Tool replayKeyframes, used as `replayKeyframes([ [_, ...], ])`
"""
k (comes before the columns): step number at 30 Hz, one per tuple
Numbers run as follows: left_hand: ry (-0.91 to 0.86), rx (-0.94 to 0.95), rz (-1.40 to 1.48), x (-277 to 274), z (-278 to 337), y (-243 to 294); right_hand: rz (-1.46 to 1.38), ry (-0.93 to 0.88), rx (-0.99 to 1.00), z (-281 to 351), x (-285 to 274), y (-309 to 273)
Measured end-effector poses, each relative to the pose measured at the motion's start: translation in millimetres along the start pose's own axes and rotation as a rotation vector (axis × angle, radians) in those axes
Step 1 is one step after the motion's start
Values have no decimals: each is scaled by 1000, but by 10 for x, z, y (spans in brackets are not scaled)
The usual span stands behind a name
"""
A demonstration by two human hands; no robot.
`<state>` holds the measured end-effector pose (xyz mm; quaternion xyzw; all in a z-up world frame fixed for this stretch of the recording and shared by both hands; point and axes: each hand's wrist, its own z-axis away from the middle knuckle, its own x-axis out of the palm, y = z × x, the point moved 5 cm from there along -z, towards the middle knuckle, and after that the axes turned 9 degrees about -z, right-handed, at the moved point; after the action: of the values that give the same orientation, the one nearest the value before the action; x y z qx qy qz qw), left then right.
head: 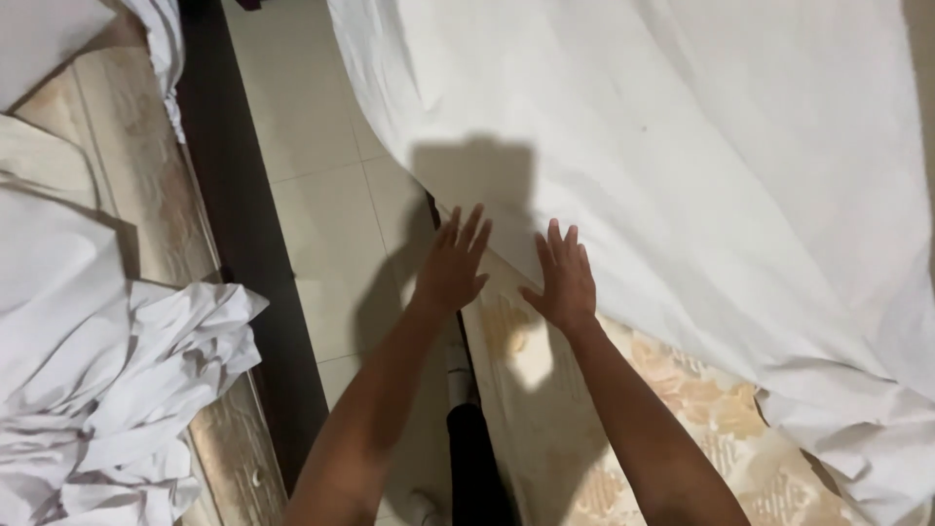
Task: The person spreads a white fitted sheet over a mattress, smoothing it out and tucking the edges under the mattress by hand. They move around the bed to adjust the sheet on all sides.
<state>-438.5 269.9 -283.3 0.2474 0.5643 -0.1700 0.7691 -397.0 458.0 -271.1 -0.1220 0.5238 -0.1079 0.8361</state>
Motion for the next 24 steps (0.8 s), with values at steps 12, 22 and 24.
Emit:
replayKeyframes([
  [12, 60, 67, -50, 620, -702, 59, -71, 168, -119, -486, 320, 420],
  [22, 273, 222, 46, -71, -761, 199, -114, 391, -5, -908, -902, 476],
  [24, 262, 189, 87, -115, -844, 198, -90, 593, -52, -966, -1063, 448],
])
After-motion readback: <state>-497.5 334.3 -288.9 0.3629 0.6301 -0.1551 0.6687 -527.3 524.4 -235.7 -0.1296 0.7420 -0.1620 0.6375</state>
